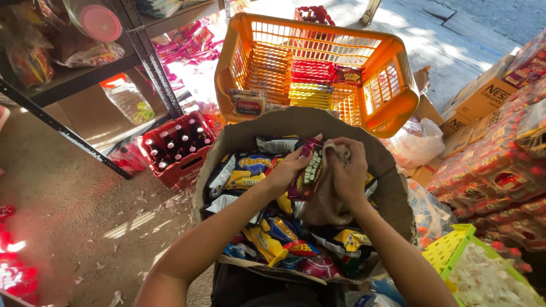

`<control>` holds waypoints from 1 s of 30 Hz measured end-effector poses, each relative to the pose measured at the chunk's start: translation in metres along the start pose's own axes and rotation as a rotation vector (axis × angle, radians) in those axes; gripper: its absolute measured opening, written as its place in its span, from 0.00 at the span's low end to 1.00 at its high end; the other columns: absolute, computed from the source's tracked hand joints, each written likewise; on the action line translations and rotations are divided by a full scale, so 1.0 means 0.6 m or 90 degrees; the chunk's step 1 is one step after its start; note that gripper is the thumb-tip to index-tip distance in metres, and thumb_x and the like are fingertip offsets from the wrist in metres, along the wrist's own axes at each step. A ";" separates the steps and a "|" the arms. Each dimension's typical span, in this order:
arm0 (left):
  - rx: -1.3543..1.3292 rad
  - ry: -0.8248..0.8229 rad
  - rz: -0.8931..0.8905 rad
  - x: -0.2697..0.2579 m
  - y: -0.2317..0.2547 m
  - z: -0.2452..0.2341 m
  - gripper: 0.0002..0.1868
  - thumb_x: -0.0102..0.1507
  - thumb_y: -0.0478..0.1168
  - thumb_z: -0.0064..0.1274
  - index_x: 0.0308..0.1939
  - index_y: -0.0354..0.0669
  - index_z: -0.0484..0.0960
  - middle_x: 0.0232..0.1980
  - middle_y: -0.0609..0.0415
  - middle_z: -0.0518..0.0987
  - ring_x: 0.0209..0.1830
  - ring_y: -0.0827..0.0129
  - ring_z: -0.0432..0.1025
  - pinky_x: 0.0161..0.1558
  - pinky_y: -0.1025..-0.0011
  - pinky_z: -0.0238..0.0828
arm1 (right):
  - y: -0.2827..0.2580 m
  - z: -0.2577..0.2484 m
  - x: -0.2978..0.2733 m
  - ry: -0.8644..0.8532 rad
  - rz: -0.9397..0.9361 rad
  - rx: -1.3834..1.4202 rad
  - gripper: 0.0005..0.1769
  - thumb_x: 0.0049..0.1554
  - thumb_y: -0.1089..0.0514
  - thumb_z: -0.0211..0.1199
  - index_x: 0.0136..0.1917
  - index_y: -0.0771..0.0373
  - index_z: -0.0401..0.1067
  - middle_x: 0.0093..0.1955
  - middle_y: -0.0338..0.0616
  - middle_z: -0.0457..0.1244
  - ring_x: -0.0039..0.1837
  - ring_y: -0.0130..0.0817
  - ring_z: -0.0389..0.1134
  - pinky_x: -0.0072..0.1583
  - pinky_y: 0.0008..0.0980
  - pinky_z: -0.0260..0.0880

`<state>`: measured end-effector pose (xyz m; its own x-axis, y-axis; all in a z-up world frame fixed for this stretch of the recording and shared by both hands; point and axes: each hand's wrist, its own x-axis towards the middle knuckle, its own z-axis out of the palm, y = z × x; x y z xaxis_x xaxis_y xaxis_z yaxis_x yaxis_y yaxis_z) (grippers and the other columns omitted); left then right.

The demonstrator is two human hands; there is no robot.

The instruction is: Wiping down individual snack packets with a cloth and organizing them in a box.

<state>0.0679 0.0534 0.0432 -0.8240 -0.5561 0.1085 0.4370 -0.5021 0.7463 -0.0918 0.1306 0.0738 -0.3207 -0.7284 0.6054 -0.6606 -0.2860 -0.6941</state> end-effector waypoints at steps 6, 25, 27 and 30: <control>0.144 0.073 0.160 0.052 -0.109 -0.096 0.28 0.74 0.47 0.54 0.74 0.37 0.67 0.64 0.53 0.76 0.63 0.71 0.70 0.67 0.70 0.65 | -0.008 -0.009 -0.003 -0.096 -0.085 -0.056 0.13 0.57 0.64 0.67 0.56 0.61 0.74 0.52 0.50 0.64 0.56 0.48 0.68 0.56 0.39 0.67; 0.710 0.230 0.300 -0.012 -0.037 0.020 0.35 0.58 0.32 0.56 0.71 0.44 0.69 0.62 0.38 0.78 0.60 0.43 0.74 0.59 0.58 0.73 | 0.015 0.000 0.008 -0.136 0.042 0.044 0.11 0.57 0.63 0.69 0.52 0.65 0.73 0.46 0.44 0.67 0.49 0.30 0.67 0.53 0.30 0.69; 0.731 0.258 0.276 -0.012 -0.031 0.023 0.36 0.60 0.33 0.54 0.74 0.48 0.68 0.62 0.38 0.78 0.59 0.43 0.74 0.58 0.56 0.74 | 0.006 -0.001 0.005 -0.103 0.047 0.021 0.10 0.57 0.63 0.68 0.52 0.65 0.72 0.46 0.44 0.66 0.48 0.29 0.67 0.52 0.30 0.68; 0.784 0.213 0.333 -0.010 -0.030 0.015 0.38 0.59 0.32 0.53 0.75 0.47 0.65 0.66 0.37 0.75 0.61 0.42 0.72 0.58 0.55 0.73 | 0.000 -0.001 -0.010 -0.105 0.005 0.005 0.11 0.55 0.64 0.67 0.52 0.65 0.72 0.47 0.46 0.66 0.49 0.33 0.68 0.53 0.32 0.68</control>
<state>0.0618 0.0717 0.0350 -0.4628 -0.7161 0.5225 -0.0771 0.6198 0.7810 -0.0900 0.1352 0.0704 -0.2099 -0.8231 0.5277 -0.6526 -0.2839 -0.7025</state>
